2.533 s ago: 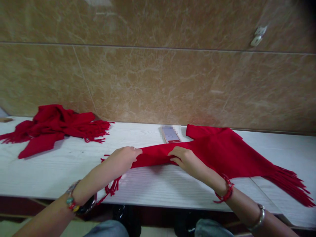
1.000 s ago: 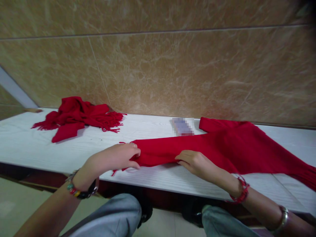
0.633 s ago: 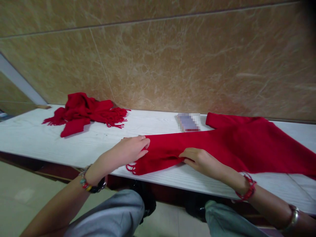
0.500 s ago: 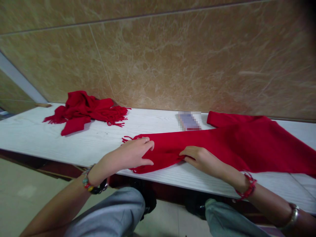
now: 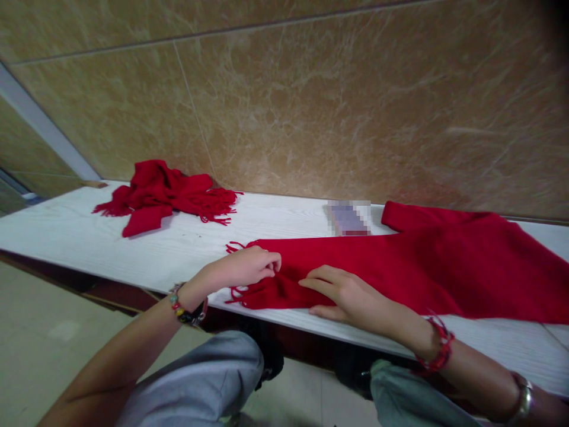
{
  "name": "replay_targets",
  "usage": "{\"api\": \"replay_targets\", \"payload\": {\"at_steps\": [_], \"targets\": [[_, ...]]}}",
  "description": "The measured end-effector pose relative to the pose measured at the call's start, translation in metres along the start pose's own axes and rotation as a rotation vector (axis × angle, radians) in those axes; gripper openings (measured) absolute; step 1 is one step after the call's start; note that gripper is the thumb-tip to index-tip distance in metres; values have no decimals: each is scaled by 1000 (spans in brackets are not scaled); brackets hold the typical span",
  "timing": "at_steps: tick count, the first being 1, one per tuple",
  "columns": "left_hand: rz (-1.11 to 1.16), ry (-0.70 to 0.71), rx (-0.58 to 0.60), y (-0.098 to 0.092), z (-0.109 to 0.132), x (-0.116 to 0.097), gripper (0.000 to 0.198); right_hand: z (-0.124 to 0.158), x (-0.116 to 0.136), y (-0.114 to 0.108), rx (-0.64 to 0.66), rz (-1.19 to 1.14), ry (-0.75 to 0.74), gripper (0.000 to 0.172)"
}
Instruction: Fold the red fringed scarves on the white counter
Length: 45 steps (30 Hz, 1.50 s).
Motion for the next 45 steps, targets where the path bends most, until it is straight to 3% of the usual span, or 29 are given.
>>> {"api": "replay_targets", "payload": {"at_steps": [4, 8, 13, 17, 20, 23, 26, 29, 31, 33, 41, 45], "targets": [[172, -9, -8, 5, -2, 16, 10, -9, 3, 12, 8, 33, 18, 30], [171, -73, -48, 4, 2, 18, 16, -14, -11, 20, -9, 3, 147, 28], [21, -132, -53, 8, 10, 9, 44, -22, -31, 25, -20, -114, 307, 20], [-86, -164, -87, 12, 11, 16, 34, -26, -39, 28, -15, -105, 394, 18], [-110, -188, -96, 11, 13, 26, 40, -27, -40, 30, 13, -65, 405, 17], [-150, -211, -121, 4, 18, 31, 46, -27, -39, 31, 32, -42, 398, 17], [-206, -244, -202, -7, 22, 25, 39, -27, -38, 31, 31, -24, 399, 17], [-209, -90, -229, -11, 21, 6, 24, -28, -37, 31, 30, -5, 398, 16], [-204, 40, -188, -7, 20, -4, 14, -28, -37, 31, 31, 4, 395, 16], [-195, 71, -128, -3, 20, -5, 12, -28, -37, 32, 34, 13, 389, 17], [-354, -168, 61, -4, 43, 27, 15, -27, -37, 33, 47, 50, 380, 18], [-564, -388, 0, -28, 60, 45, 17, -27, -35, 34, 61, 75, 373, 17]]}}
Point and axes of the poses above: each hand's wrist, its own z-axis away from the middle knuckle, its own y-axis out of the palm, x = y × z, the point moved 6 cm from there along -z, towards the middle knuckle, and after that the axes turned 12 degrees about -x, right-handed, at the moved point
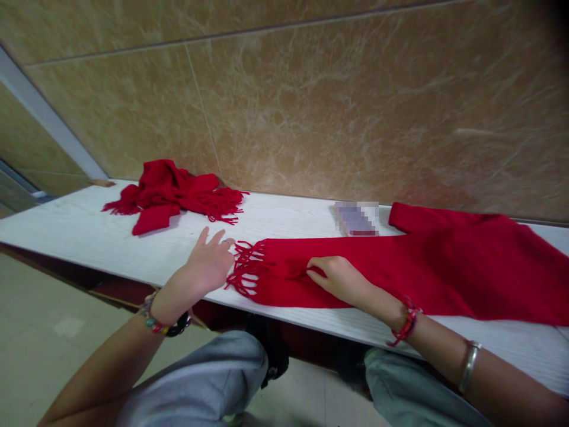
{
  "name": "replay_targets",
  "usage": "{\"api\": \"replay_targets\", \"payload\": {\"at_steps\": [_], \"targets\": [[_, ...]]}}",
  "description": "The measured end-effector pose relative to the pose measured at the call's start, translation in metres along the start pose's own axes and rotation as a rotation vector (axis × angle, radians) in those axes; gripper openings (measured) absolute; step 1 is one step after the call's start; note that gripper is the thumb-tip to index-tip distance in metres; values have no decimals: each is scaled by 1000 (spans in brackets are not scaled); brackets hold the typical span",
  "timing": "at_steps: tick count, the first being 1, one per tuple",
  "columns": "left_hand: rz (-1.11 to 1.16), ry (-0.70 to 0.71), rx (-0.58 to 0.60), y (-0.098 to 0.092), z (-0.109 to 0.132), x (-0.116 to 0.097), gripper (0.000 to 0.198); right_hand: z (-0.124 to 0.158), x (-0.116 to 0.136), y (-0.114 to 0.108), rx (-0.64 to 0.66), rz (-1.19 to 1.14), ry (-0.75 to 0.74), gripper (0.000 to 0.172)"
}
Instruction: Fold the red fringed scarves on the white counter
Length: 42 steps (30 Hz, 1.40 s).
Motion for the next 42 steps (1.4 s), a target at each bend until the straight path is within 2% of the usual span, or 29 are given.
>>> {"api": "replay_targets", "payload": {"at_steps": [2, 4, 9, 13, 18, 21, 23, 25, 27, 31, 33, 39, 41, 42], "targets": [[-68, -124, -61, -9, 0, 10, 14, 1, 2, 1, 11, 30, -7, 17], [-44, -119, -124, -15, -3, 4, 13, 3, 5, 1, 15, 59, -30, 16], [288, 264, -190, -6, -14, -47, 32, 15, 25, -3, -40, -13, -257, 17], [344, 341, -152, 6, -15, -60, 17, 27, 32, -7, -127, -123, -353, 19], [253, 386, -205, -6, -6, -65, 11, 33, 30, -7, -143, -191, -352, 21], [263, 353, -183, -9, -4, -75, 22, 31, 28, -8, -152, -239, -291, 22], [246, 325, -200, -9, -7, -81, 21, 30, 26, -8, -161, -257, -258, 21], [182, 298, -237, -10, -10, -80, 14, 30, 25, -8, -172, -257, -244, 21], [139, 320, -231, -11, -10, -76, 18, 32, 25, -8, -172, -236, -264, 20], [227, 505, -85, -10, 2, -73, 21, 39, 29, -6, -90, -133, -380, 27], [247, 551, -39, -7, 7, -72, 22, 43, 31, -7, -42, -92, -421, 31], [161, 481, 36, -5, 4, -63, 16, 53, 28, -6, 147, -66, -427, 43], [173, 453, 5, -12, 3, -62, 13, 54, 27, -4, 210, -76, -403, 46], [187, 442, -24, -16, 2, -64, 17, 54, 27, -4, 233, -83, -393, 47]]}}
Point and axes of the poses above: each hand's wrist, its own z-axis away from the middle knuckle, its own y-axis out of the palm, x = y × z, the point moved 6 cm from there along -z, towards the middle knuckle, and after that the axes turned 12 degrees about -x, right-handed, at the moved point
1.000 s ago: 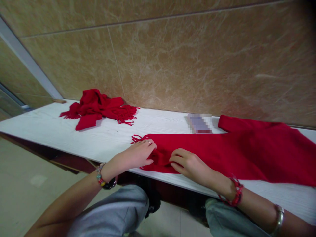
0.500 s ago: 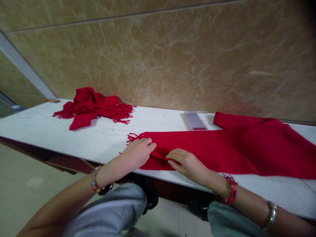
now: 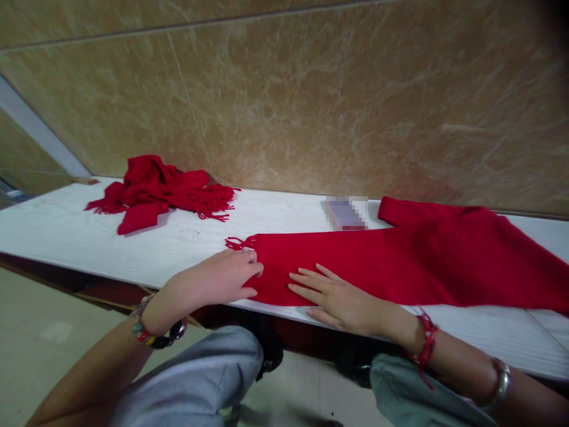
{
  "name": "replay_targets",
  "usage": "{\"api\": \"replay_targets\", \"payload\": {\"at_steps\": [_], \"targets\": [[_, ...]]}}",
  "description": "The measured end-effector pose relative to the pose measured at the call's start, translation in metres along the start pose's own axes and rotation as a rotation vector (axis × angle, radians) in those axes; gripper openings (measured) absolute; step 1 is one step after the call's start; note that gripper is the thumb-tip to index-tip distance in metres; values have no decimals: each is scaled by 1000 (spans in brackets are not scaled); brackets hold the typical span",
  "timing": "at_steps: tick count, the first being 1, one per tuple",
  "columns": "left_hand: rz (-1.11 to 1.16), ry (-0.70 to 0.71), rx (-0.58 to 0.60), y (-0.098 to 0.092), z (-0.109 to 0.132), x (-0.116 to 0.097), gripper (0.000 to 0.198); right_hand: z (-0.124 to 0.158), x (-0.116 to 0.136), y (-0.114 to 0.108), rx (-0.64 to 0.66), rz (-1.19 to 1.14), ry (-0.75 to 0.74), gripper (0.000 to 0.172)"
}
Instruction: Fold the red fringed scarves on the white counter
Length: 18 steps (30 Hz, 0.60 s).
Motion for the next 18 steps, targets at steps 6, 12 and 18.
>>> {"api": "replay_targets", "payload": {"at_steps": [6, 12, 18], "targets": [[126, -40, -164, 11, -26, 4, 25, -1, -15, -14, -45, -67, 62, 49], [294, -371, -281, 41, -63, 107, 40, -7, -85, -53, -324, 62, 265, 30], [670, -346, -92, 58, -86, 127, 21, -58, -118, -40, -144, 130, 352, 39]]}}
Point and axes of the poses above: each hand's wrist, its own z-axis away from the middle knuckle, its own y-axis out of the palm, x = y × z, the point moved 6 cm from there along -z, towards the middle knuckle, and after that the axes turned 12 degrees about -x, right-handed, at the moved point
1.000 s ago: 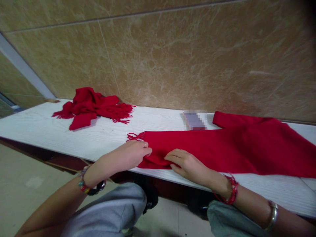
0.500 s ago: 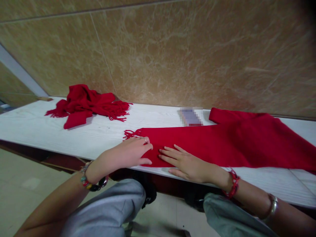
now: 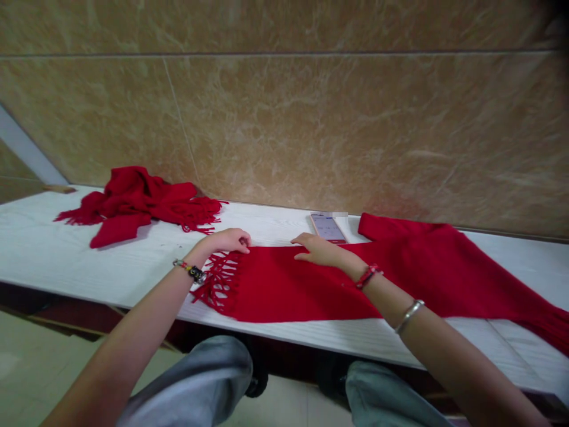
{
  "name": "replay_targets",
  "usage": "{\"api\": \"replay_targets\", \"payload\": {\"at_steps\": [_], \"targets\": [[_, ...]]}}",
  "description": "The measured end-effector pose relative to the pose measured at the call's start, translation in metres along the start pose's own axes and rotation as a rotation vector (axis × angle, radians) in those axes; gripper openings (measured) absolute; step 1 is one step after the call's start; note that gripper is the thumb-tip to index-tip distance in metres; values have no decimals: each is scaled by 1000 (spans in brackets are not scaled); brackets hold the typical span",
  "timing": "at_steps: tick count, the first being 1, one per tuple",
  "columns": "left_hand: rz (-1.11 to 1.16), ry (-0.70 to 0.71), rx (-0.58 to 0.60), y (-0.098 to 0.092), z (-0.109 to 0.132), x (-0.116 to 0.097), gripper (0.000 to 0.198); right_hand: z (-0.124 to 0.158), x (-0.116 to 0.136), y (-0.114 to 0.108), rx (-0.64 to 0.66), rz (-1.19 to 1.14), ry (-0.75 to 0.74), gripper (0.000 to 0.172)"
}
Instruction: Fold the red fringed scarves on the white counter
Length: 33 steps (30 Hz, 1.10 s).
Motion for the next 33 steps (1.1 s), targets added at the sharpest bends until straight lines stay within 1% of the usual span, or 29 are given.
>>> {"api": "replay_targets", "payload": {"at_steps": [2, 5, 10, 12, 15, 17, 19, 21, 24, 27, 31, 33], "targets": [[12, 19, -12, -1, -2, -2, 21, -14, 1, 10, 47, 3, 16, 40], [28, 30, -26, -1, -4, 0, 24, -27, -3, 18, 53, -23, 59, 30], [50, 35, -51, -2, -7, 8, 31, -30, -16, 16, 12, -69, 108, 15], [61, 39, -59, -1, -8, 7, 34, -29, -19, 14, -12, -74, 123, 12], [125, 33, -76, 2, -10, 5, 37, -29, -22, 12, -50, -65, 139, 14], [166, 11, -123, 2, -12, 5, 41, -29, -22, 13, -69, -54, 138, 16], [181, -12, -179, 1, -14, 8, 38, -29, -21, 13, -90, -45, 133, 17], [189, -27, -208, 2, -15, 11, 37, -28, -20, 11, -116, -42, 129, 18], [192, -49, -210, 3, -15, 13, 40, -27, -21, 9, -147, -39, 130, 20], [157, -59, -219, -1, -13, 11, 38, -27, -22, 7, -157, -31, 125, 22], [86, 4, -173, -5, -11, 1, 35, -28, -21, 7, -135, -29, 82, 22], [90, 35, -182, -7, -12, -3, 34, -29, -21, 7, -120, -21, 63, 23]]}}
Point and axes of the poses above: each hand's wrist, its own z-axis away from the middle knuckle, its own y-axis out of the palm, x = y × z, the point moved 6 cm from there along -z, towards the middle knuckle, and after that the axes turned 12 degrees about -x, right-handed, at the moved point
